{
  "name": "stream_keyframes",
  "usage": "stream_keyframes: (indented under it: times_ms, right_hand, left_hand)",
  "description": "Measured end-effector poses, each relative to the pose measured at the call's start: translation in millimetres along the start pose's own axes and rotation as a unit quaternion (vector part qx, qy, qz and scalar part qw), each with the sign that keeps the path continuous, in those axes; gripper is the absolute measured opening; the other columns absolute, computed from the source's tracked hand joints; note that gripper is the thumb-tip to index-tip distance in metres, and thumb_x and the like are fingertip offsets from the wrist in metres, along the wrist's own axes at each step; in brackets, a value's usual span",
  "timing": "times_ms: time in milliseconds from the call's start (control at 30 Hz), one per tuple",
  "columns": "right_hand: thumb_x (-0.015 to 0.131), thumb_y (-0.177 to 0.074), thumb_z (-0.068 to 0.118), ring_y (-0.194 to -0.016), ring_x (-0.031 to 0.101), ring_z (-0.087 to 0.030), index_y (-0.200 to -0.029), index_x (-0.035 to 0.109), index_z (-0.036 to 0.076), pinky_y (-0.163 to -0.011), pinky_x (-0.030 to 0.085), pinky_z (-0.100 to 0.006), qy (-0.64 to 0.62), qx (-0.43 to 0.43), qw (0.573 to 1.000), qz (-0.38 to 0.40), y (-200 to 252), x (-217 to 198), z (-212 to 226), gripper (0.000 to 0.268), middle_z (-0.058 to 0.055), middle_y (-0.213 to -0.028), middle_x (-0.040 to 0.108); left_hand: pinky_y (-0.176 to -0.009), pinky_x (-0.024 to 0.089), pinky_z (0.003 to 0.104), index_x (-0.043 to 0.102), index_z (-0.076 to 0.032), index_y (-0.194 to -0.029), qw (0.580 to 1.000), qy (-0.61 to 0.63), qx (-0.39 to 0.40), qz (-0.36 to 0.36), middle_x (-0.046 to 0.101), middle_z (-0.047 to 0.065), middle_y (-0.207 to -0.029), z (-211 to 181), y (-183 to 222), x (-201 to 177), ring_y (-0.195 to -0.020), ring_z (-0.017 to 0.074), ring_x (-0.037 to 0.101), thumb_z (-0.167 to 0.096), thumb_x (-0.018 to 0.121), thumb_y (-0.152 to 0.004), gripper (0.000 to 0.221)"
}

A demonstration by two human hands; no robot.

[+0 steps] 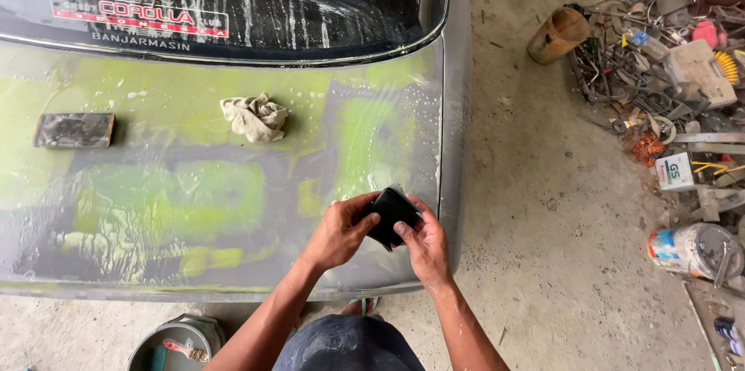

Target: The person scrubs the hood of a car using a black sponge and a cloth. They repeatedly rub the surface to remove a greenish substance, occasionally switching between the sponge and the cloth to wipe the area.

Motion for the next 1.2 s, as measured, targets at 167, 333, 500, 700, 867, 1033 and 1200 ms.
stream_keyframes:
  times_ms: [167,333,500,700,867,1033,1200]
  right_hand:
    - [0.067,-0.088,0.009,-0.075,0.071,-0.018,-0.135,0.052,0.001,-0.063,0.064,-0.033,0.011,0.002,1.0,0.011,3.0,5.3,8.7,0.049,-0.015,-0.093,0.07]
    - [0.071,-0.085,0.012,-0.102,0.063,-0.022,-0.139,0.048,0.001,-0.083,0.055,-0.034,0.096,-0.048,0.994,0.017,8.4,-3.3,6.8,0.059,-0.018,-0.116,0.065]
    - [0.068,-0.081,0.028,-0.127,0.053,-0.031,-0.148,0.028,0.002,-0.108,0.045,-0.045,0.364,-0.145,0.916,0.09,7.1,30.0,46.1,0.082,-0.021,-0.136,0.052]
    - [0.091,-0.06,0.048,-0.126,0.045,-0.033,-0.138,0.038,-0.001,-0.105,0.04,-0.046,0.519,-0.163,0.836,0.07,1.2,66.8,40.5,0.106,-0.016,-0.137,0.048]
    - [0.07,-0.087,0.023,-0.124,0.045,-0.038,-0.146,0.034,-0.003,-0.103,0.041,-0.048,0.545,-0.182,0.818,-0.005,-12.1,89.5,16.4,0.074,-0.021,-0.14,0.044]
    - [0.057,-0.087,0.052,-0.121,0.046,-0.039,-0.15,0.029,0.002,-0.096,0.044,-0.048,0.529,-0.116,0.835,-0.099,-94.3,90.6,-19.6,0.085,-0.024,-0.133,0.043]
    - [0.07,-0.087,0.04,-0.118,0.045,-0.041,-0.154,0.026,0.013,-0.101,0.036,-0.051,0.556,-0.101,0.806,-0.174,-162.0,92.9,-30.8,0.085,-0.021,-0.131,0.053]
  left_hand:
    - [-0.085,0.055,0.04,0.065,-0.007,-0.13,0.999,0.031,0.0,-0.023,0.076,0.014,-0.101,4.5,1.9,3.4,-0.095,0.0177,0.068,-0.01,0.062,-0.089,0.041]
    - [-0.085,0.055,0.043,0.068,-0.005,-0.125,0.999,0.012,-0.015,-0.045,0.076,0.016,-0.102,-12.3,12.1,2.3,-0.1,0.0256,0.069,-0.009,0.066,-0.085,0.04]
    - [-0.071,0.054,0.029,0.07,-0.012,-0.118,0.994,-0.088,-0.051,-0.051,0.079,0.003,-0.099,-10.8,11.8,0.5,-0.083,0.0105,0.071,-0.013,0.06,-0.081,0.039]
    - [-0.066,0.052,0.028,0.074,-0.015,-0.111,0.987,-0.063,-0.14,-0.056,0.076,-0.001,-0.088,-6.4,-0.3,-17.4,-0.072,0.0108,0.065,-0.012,0.054,-0.08,0.037]
    - [-0.07,0.053,0.029,0.073,-0.017,-0.114,0.986,-0.071,-0.152,-0.019,0.078,0.0,-0.094,2.6,-23.8,-46.2,-0.08,0.011,0.067,-0.014,0.053,-0.08,0.039]
    - [-0.089,0.054,0.031,0.063,-0.013,-0.13,0.979,-0.125,0.015,-0.159,0.07,0.004,-0.124,21.1,-67.8,-154.2,-0.101,0.0182,0.07,-0.029,0.064,-0.088,0.045]
    - [-0.086,0.045,0.042,0.063,0.0,-0.118,0.833,-0.316,0.29,-0.35,0.067,0.018,-0.115,4.1,-119.4,-302.8,-0.1,0.0327,0.061,-0.01,0.066,-0.093,0.027]
Point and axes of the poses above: each hand's wrist, its own y-axis away from the middle knuckle, its own x-axis out of the palm, z = x × y, the point moved 8 cm from there along -y, towards the middle knuckle
